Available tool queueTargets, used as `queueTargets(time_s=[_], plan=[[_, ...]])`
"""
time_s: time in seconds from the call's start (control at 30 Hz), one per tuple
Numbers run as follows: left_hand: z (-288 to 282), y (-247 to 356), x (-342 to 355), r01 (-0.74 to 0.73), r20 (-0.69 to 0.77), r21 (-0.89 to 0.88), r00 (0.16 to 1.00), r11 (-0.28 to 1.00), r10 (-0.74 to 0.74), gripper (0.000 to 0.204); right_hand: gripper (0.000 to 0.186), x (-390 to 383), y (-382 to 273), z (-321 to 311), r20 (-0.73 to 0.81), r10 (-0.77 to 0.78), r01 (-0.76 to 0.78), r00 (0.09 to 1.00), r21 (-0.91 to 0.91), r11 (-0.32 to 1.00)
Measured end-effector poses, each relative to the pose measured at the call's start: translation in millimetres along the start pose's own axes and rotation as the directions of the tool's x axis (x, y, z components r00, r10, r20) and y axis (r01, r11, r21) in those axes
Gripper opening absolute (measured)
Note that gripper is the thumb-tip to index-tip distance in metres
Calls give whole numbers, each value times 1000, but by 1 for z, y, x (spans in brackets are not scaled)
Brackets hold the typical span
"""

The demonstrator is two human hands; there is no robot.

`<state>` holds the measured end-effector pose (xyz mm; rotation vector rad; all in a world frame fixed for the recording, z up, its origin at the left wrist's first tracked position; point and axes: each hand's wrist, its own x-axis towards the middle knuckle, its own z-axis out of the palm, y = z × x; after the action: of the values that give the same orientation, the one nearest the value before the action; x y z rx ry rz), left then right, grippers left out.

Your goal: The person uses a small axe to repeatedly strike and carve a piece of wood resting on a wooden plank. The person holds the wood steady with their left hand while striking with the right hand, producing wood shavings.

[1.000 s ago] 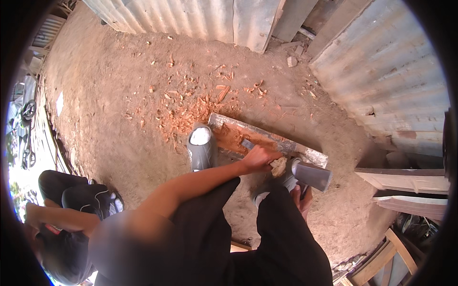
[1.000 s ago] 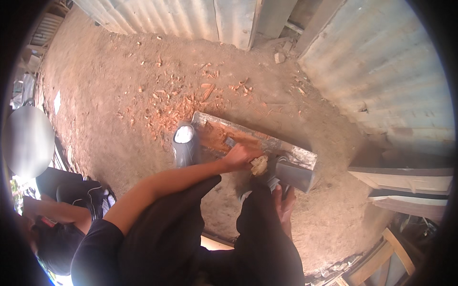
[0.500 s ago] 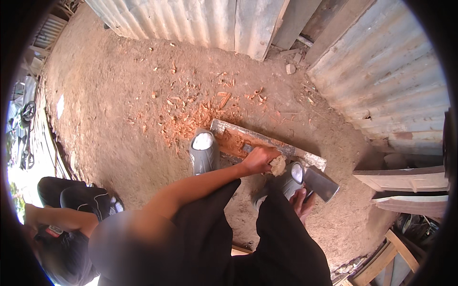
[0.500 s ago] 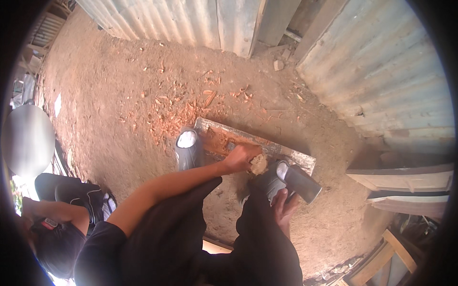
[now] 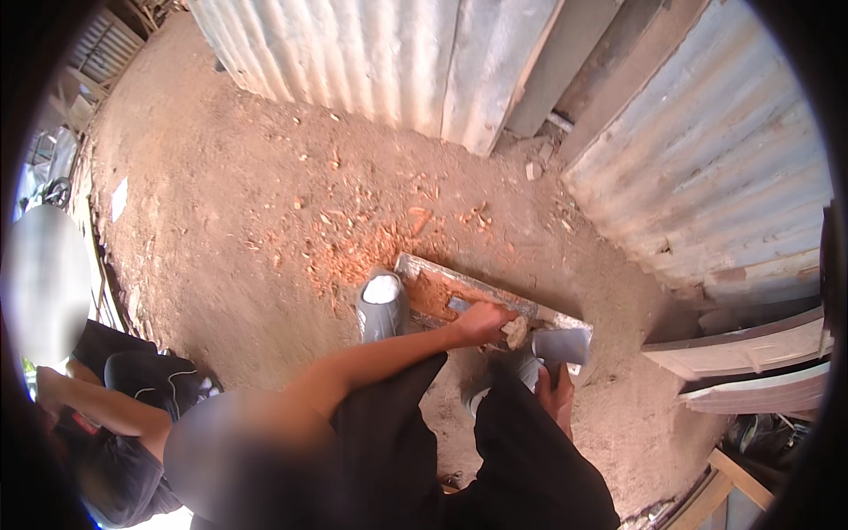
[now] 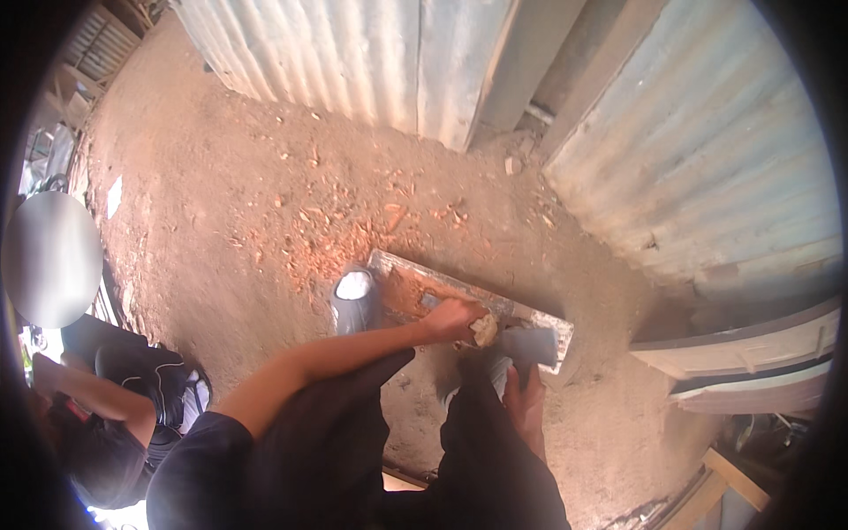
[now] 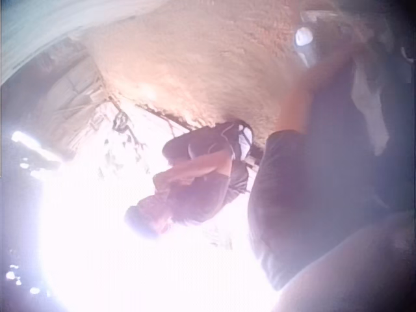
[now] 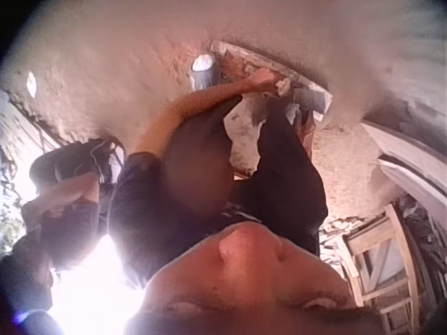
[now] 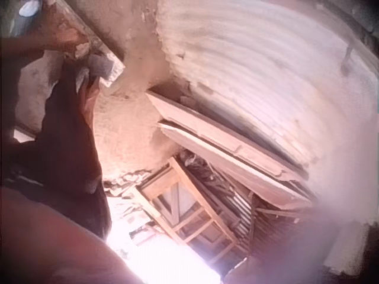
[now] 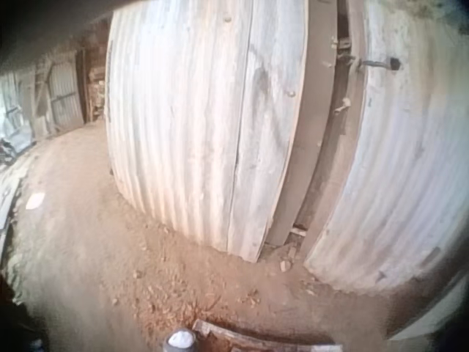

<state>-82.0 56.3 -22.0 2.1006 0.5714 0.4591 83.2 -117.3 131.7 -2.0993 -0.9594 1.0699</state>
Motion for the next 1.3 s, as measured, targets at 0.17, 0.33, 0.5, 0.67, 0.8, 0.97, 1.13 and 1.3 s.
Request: queueTargets(time_s=[0.17, 0.33, 0.5, 0.67, 0.8, 0.97, 1.13, 1.3], plan=[[-18, 21, 21, -54, 318, 129, 948, 990, 11, 41, 35, -11, -20, -46, 27, -63, 65, 998, -83, 994], [-77, 45, 50, -302, 363, 108, 899, 947, 245, 42, 32, -16, -86, -114, 46, -38, 37, 998, 40, 999], [-177, 145, 98, -299, 593, 461, 804, 836, -40, 53, 40, -3, -193, -180, 116, 46, -93, 992, 439, 894], [-238, 240, 126, -42, 350, 763, 866, 645, -357, 61, 20, 87, -235, -187, 27, -261, 86, 965, 908, 410], [-235, 260, 126, 44, 18, 672, 997, 739, -76, 41, 15, 138, -221, -225, 170, -87, -94, 982, 829, 552], [-133, 174, 54, 203, -380, 535, 925, 820, 19, 25, 14, 98, -166, -174, 84, -116, -25, 990, 898, 438], [-30, 92, -20, 92, -137, 524, 990, 847, -22, 41, 16, 98, -163, -165, 128, -362, 206, 923, 631, 748], [4, 122, -29, -104, 248, 549, 968, 830, -44, 44, 16, 124, -162, -269, 346, 396, -514, 851, 707, 486]])
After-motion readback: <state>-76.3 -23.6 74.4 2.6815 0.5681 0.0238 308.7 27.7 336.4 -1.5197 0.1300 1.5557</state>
